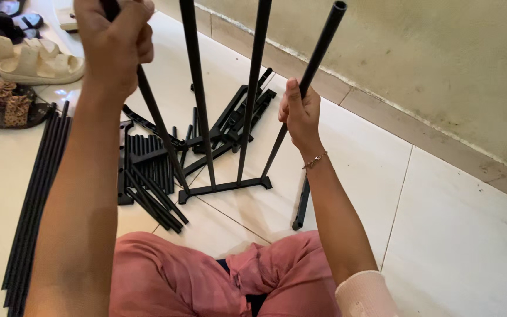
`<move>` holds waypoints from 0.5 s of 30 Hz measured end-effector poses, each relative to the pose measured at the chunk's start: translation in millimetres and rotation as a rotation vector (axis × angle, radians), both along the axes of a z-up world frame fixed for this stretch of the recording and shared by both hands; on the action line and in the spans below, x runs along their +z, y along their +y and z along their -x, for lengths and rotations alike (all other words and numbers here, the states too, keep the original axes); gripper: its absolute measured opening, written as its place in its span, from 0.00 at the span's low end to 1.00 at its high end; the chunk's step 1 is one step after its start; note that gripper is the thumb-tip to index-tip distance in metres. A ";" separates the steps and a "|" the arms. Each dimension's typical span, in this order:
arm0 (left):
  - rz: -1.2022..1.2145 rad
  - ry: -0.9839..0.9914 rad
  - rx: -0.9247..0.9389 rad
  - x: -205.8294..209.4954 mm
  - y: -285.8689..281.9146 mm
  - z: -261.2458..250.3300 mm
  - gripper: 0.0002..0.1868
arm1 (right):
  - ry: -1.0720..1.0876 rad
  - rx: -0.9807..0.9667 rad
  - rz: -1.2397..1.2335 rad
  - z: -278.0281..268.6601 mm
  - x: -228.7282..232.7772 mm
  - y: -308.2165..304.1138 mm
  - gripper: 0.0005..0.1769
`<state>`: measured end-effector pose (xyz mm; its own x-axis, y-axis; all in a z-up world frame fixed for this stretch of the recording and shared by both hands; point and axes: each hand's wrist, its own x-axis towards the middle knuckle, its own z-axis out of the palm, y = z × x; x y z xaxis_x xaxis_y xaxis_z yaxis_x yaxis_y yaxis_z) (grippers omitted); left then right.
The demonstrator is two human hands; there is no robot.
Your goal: The person assembles a black metal rack by inserting vertical rods into a base frame and attaching a horizontal top bar. They repeat this process to build multiple rack units, placing completed frames on the floor.
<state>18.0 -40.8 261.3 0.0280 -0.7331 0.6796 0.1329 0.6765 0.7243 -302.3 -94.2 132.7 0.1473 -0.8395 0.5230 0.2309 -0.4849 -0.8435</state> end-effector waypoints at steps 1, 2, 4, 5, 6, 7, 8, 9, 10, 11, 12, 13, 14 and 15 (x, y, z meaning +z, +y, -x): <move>-0.004 -0.006 0.013 -1.4 -2.1 0.6 0.13 | -0.003 -0.011 0.003 0.1 -0.1 1.7 0.26; 0.002 -0.014 0.027 -1.0 -5.6 1.2 0.08 | -0.017 0.003 -0.019 0.7 2.8 1.0 0.23; -0.015 0.035 0.016 -3.1 -9.0 6.0 0.07 | -0.048 0.034 -0.067 0.7 10.2 4.1 0.20; -0.025 0.058 0.011 -3.0 -9.0 6.1 0.08 | 0.013 -0.103 0.031 -3.3 13.3 8.0 0.22; -0.008 0.037 0.005 -3.5 -7.9 5.0 0.08 | 0.075 -0.241 0.125 -6.2 15.1 15.3 0.25; 0.008 0.016 -0.001 -3.4 -7.6 3.9 0.08 | 0.136 -0.380 0.219 -9.3 16.4 23.3 0.29; 0.017 0.001 -0.007 -4.2 -7.1 3.6 0.08 | 0.227 -0.658 0.335 -12.8 13.6 36.5 0.29; 0.012 0.008 -0.013 -3.8 -7.4 1.9 0.08 | 0.318 -0.935 0.453 -21.4 7.6 51.1 0.29; 0.001 0.017 -0.019 -4.3 -7.3 0.0 0.08 | 0.415 -1.208 0.570 -32.7 2.6 60.0 0.29; -0.011 0.025 -0.025 -4.3 -7.6 -2.1 0.08 | 0.411 -1.100 0.565 -46.1 -0.1 60.3 0.32; 0.006 0.021 -0.029 -4.5 -7.4 -3.2 0.08 | 0.409 -0.995 0.557 -59.6 -4.4 60.3 0.34; 0.023 0.016 -0.032 -4.1 -7.6 -4.0 0.08 | 0.406 -0.890 0.547 -71.9 -9.2 57.9 0.37; 0.038 0.012 -0.039 -4.9 -6.9 -3.5 0.08 | 0.321 -0.745 0.480 -84.7 -12.3 48.6 0.39; 0.027 0.022 -0.049 -6.8 -4.9 -1.9 0.08 | 0.235 -0.601 0.411 -93.7 -15.2 38.2 0.41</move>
